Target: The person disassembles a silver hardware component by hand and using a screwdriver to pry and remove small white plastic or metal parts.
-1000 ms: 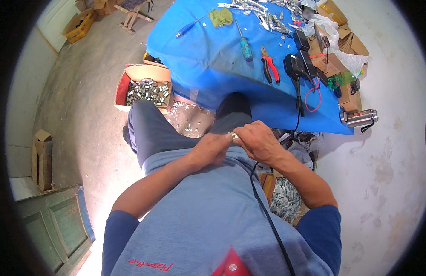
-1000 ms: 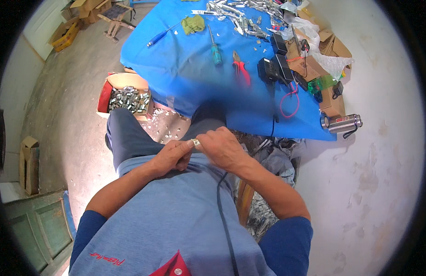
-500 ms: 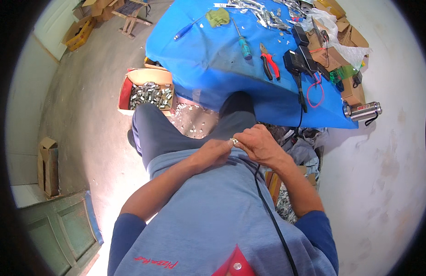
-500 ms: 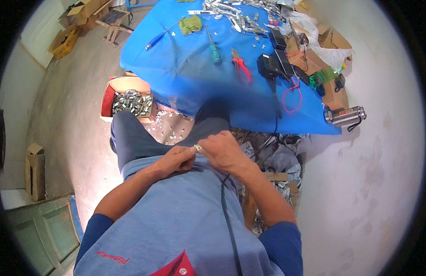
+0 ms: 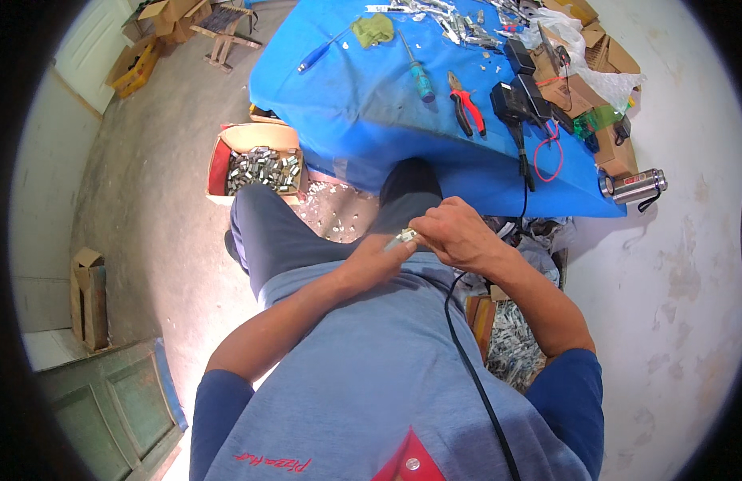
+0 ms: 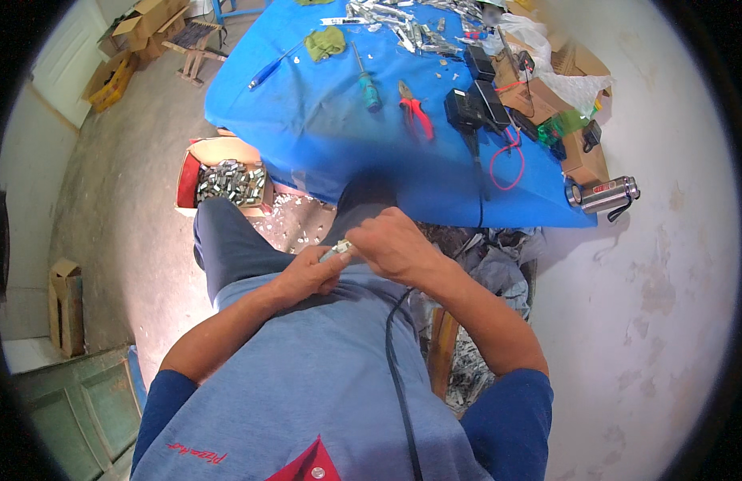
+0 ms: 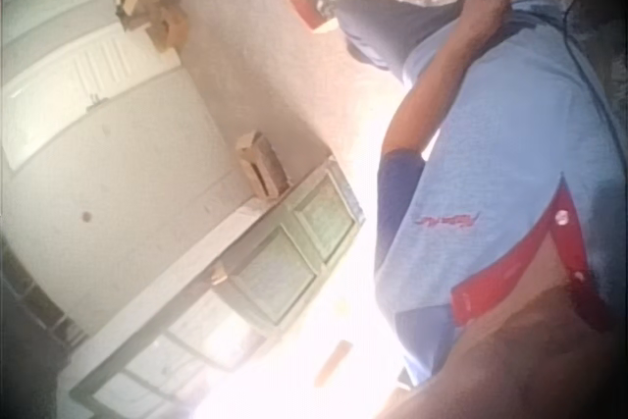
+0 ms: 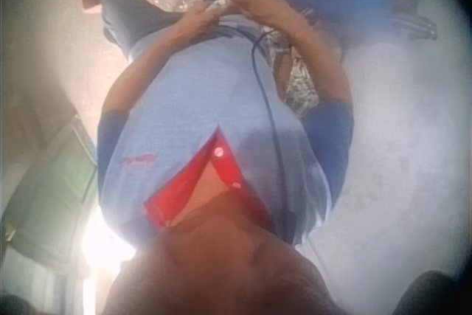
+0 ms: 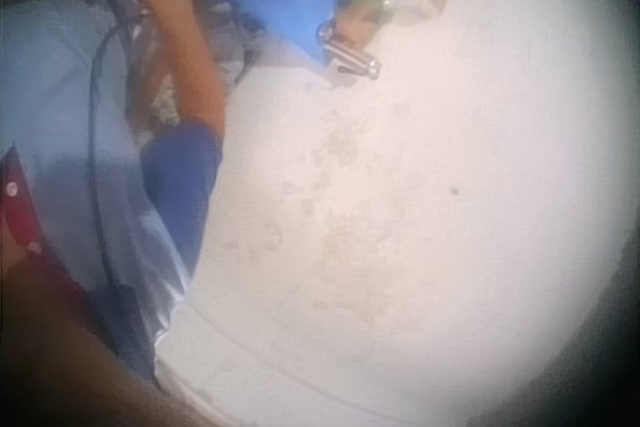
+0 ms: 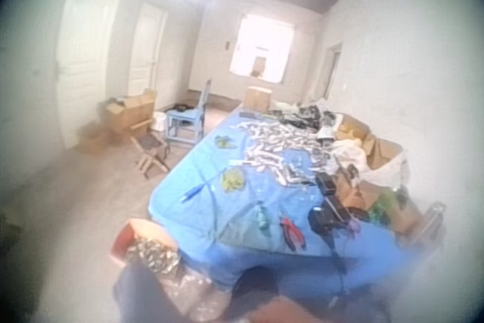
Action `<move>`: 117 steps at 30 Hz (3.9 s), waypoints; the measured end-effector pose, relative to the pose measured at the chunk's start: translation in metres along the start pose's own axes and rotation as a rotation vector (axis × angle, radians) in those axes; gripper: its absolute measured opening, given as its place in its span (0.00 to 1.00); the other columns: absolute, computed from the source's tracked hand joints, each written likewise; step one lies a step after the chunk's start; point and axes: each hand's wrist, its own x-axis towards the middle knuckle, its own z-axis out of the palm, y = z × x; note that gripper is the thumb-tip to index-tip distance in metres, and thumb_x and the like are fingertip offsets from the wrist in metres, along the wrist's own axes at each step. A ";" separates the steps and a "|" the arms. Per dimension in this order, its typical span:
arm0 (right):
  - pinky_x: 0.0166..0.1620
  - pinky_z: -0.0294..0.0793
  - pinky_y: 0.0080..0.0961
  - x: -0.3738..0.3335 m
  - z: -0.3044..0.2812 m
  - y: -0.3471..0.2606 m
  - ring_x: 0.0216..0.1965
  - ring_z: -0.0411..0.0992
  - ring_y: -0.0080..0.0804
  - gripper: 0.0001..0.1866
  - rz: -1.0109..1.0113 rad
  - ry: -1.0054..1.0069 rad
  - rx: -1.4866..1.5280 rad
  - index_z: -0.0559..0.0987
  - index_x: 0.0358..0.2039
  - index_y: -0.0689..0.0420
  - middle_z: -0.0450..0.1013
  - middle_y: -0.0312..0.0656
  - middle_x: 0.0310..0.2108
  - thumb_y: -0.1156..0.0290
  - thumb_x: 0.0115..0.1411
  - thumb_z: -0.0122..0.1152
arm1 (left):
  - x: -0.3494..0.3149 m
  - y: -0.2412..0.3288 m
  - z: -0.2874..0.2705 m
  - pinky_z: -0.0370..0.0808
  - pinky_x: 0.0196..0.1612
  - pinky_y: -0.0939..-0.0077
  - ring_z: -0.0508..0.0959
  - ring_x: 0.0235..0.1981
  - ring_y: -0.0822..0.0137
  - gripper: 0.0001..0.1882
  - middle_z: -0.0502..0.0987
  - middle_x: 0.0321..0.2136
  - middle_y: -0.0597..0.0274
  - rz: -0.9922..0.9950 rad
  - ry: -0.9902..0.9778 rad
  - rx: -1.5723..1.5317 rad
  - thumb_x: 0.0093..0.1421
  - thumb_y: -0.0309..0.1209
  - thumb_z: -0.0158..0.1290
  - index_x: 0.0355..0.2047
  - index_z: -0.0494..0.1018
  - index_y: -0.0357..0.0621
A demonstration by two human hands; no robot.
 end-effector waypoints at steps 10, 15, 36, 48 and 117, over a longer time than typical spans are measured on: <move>0.41 0.64 0.34 -0.004 -0.022 -0.003 0.30 0.71 0.36 0.05 -0.172 -0.165 -0.158 0.75 0.30 0.53 0.69 0.37 0.23 0.68 0.55 0.60 | 0.007 -0.002 0.015 0.67 0.27 0.68 0.70 0.22 0.71 0.18 0.73 0.18 0.59 -0.040 -0.060 0.422 0.60 0.41 0.54 0.24 0.72 0.35; 0.41 0.64 0.35 0.002 -0.008 -0.004 0.29 0.71 0.36 0.06 -0.169 -0.029 -0.236 0.75 0.29 0.53 0.68 0.37 0.22 0.67 0.54 0.61 | 0.017 -0.022 0.014 0.70 0.29 0.60 0.75 0.22 0.60 0.19 0.75 0.18 0.48 -0.027 0.161 0.339 0.57 0.40 0.53 0.26 0.73 0.30; 0.41 0.63 0.36 0.003 0.031 -0.001 0.30 0.69 0.37 0.01 -0.116 0.065 -0.170 0.73 0.23 0.52 0.69 0.39 0.23 0.71 0.50 0.55 | 0.020 -0.043 -0.002 0.73 0.34 0.58 0.80 0.29 0.50 0.21 0.78 0.23 0.42 -0.121 0.182 0.487 0.52 0.42 0.57 0.29 0.76 0.30; 0.44 0.65 0.35 0.014 0.022 0.001 0.30 0.70 0.35 0.02 -0.182 0.003 -0.195 0.74 0.26 0.52 0.68 0.37 0.23 0.71 0.50 0.57 | 0.021 -0.031 0.002 0.69 0.25 0.68 0.73 0.21 0.69 0.15 0.74 0.18 0.58 -0.008 0.125 0.354 0.56 0.37 0.56 0.23 0.74 0.36; 0.32 0.70 0.49 0.034 0.109 -0.046 0.27 0.73 0.56 0.11 0.554 0.373 0.182 0.73 0.28 0.58 0.74 0.52 0.23 0.66 0.64 0.50 | 0.024 -0.058 -0.023 0.64 0.23 0.68 0.70 0.20 0.68 0.26 0.69 0.17 0.64 -0.140 0.565 -0.331 0.64 0.50 0.43 0.21 0.69 0.40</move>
